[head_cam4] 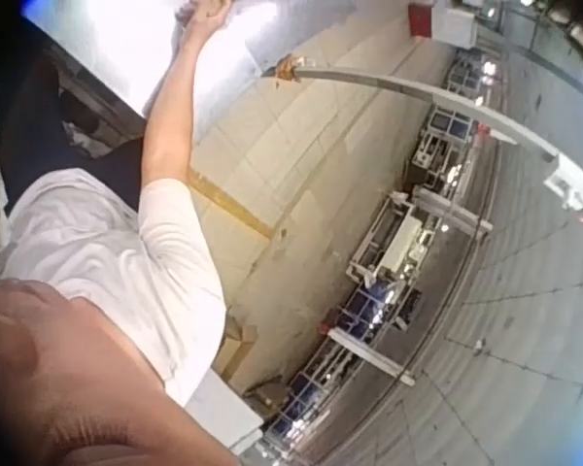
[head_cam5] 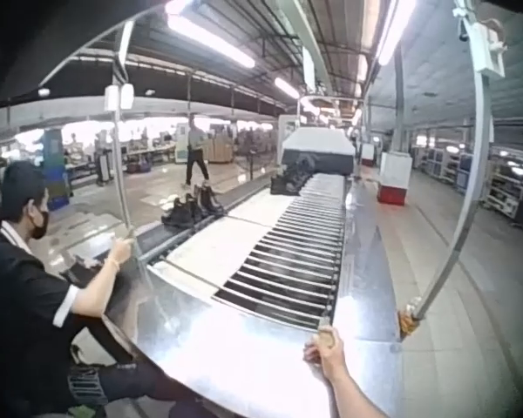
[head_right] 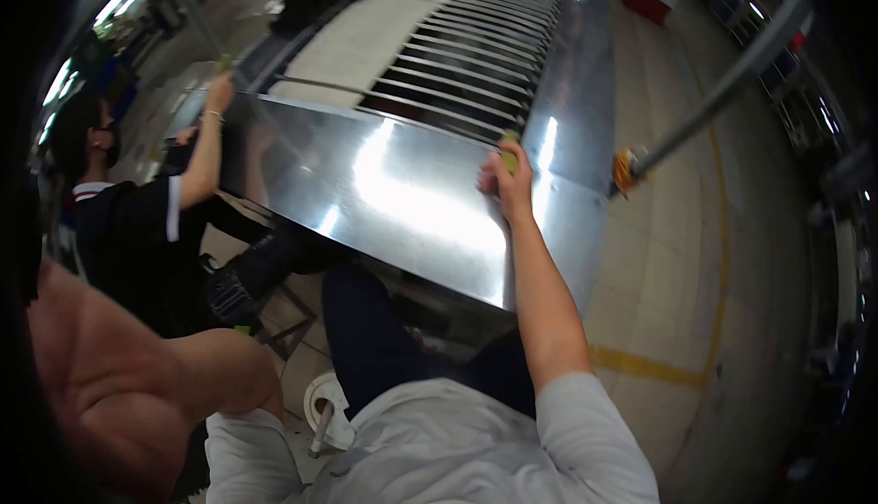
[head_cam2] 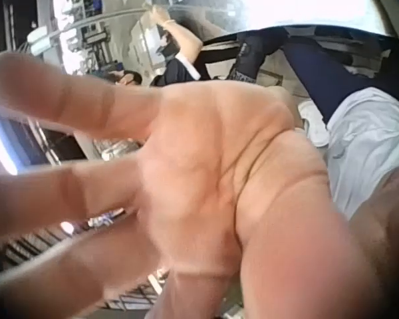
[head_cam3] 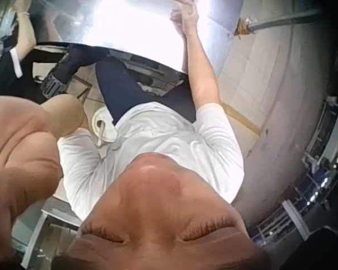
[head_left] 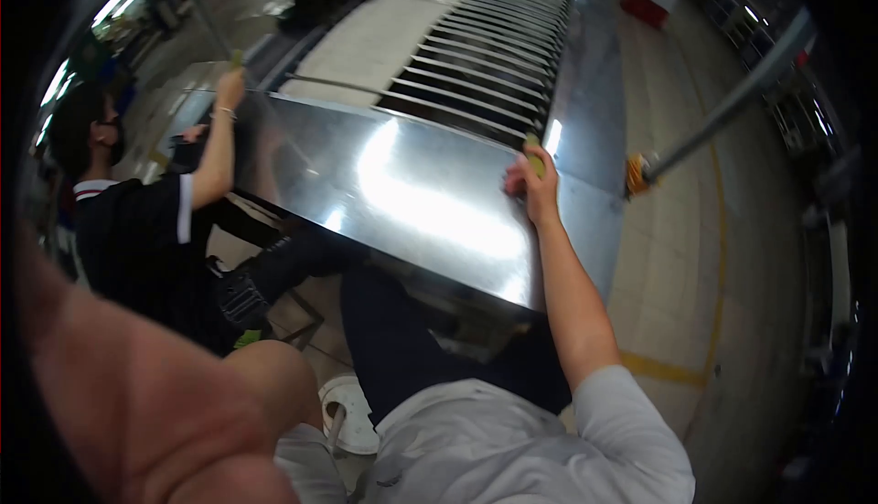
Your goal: Clean and finish black leather boots using a handheld tool.
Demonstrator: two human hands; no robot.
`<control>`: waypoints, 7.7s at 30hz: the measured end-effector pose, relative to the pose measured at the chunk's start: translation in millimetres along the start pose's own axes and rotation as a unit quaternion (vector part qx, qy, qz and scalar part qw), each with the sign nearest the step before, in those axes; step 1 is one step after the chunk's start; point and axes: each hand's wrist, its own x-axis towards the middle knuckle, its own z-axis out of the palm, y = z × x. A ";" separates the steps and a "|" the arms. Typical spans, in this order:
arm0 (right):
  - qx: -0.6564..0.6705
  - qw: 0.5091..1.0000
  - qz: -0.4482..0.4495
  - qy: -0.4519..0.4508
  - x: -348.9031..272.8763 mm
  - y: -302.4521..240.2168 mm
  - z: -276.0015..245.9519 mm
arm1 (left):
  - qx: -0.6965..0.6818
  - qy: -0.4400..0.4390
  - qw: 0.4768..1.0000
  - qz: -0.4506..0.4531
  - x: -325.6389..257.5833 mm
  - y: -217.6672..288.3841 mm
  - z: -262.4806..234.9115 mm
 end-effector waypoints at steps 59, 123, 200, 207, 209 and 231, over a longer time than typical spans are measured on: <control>-0.153 0.960 0.002 -0.235 -86.6 -3.3 -23.8 | 0.174 -0.455 0.794 -0.362 -406.9 -80.3 31.3; -0.334 0.917 -0.099 -0.195 22.0 -110.0 149.7 | 0.162 -0.184 0.874 -0.420 -322.5 -199.0 -167.7; -0.044 0.995 0.048 0.078 -136.0 -28.4 -89.5 | 0.146 -0.319 0.768 -0.536 -324.0 -213.1 -80.3; -0.257 0.964 -0.031 -0.058 -79.7 -18.2 -18.6 | 0.131 -0.181 0.787 -0.574 -322.4 -191.3 -40.6; -0.247 0.957 -0.122 -0.092 -42.8 -21.1 48.2 | 0.194 -0.198 0.779 -0.562 -325.7 -196.6 -55.5; -0.430 0.879 -0.186 -0.094 -105.3 -55.6 61.7 | 0.275 -0.256 0.796 -0.475 -325.7 -201.4 -54.8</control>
